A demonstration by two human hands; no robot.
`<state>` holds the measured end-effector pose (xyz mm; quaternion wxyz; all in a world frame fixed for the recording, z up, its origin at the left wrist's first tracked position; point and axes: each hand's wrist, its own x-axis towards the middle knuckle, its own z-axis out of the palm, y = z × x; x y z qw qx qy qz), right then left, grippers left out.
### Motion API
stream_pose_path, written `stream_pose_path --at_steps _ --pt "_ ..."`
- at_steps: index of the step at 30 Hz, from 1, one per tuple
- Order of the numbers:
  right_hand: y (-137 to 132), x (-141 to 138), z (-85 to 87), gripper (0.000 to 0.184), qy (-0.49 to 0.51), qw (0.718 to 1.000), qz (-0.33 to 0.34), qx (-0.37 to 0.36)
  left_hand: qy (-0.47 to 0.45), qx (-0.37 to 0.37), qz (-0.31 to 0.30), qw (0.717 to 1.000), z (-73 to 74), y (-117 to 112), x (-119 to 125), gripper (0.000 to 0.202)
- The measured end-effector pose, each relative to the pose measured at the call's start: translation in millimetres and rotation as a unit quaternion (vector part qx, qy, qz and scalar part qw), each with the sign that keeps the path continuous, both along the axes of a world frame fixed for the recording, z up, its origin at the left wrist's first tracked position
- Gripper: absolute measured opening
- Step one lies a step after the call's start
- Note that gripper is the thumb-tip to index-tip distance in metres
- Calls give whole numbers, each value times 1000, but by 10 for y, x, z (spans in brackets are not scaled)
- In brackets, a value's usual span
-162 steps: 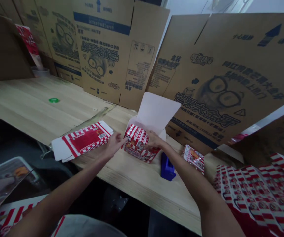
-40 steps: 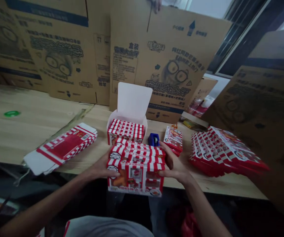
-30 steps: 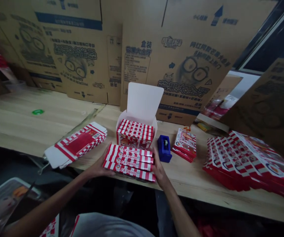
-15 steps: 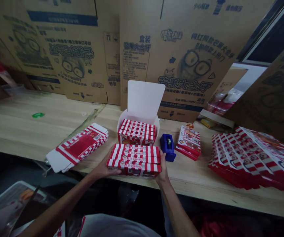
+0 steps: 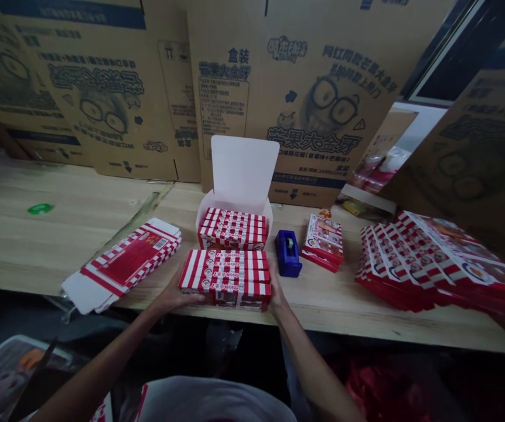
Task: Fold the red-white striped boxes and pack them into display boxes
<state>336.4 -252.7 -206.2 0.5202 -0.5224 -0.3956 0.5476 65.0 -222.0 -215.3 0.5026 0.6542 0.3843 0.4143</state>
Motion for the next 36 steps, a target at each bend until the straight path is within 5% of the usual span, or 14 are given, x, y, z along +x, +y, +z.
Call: stream_pose_path --at_steps 3,5,10,12,14,23,28,36 --pt "18 177 144 71 -121 988 -1 100 -36 -10 11 999 42 0 4 104" --pt "29 255 370 71 -259 945 38 197 -58 -31 13 998 56 -6 9 104" --pt "143 137 951 97 -566 718 268 303 -46 -10 -9 999 42 -16 20 107" --pt "216 31 1023 107 -614 655 342 276 -38 4 -14 999 40 -16 18 106" --pt "280 -57 1017 109 -644 623 367 249 -32 10 -19 999 47 -15 3 105" --pt "359 -218 986 112 -682 590 376 214 -51 -63 -55 995 73 10 -110 114" --pt "344 -223 1033 108 -681 592 368 223 -26 -1 -45 999 94 5 -136 98" --pt "274 -321 1017 96 -691 597 354 203 -7 36 -44 998 -44 -26 -193 110"
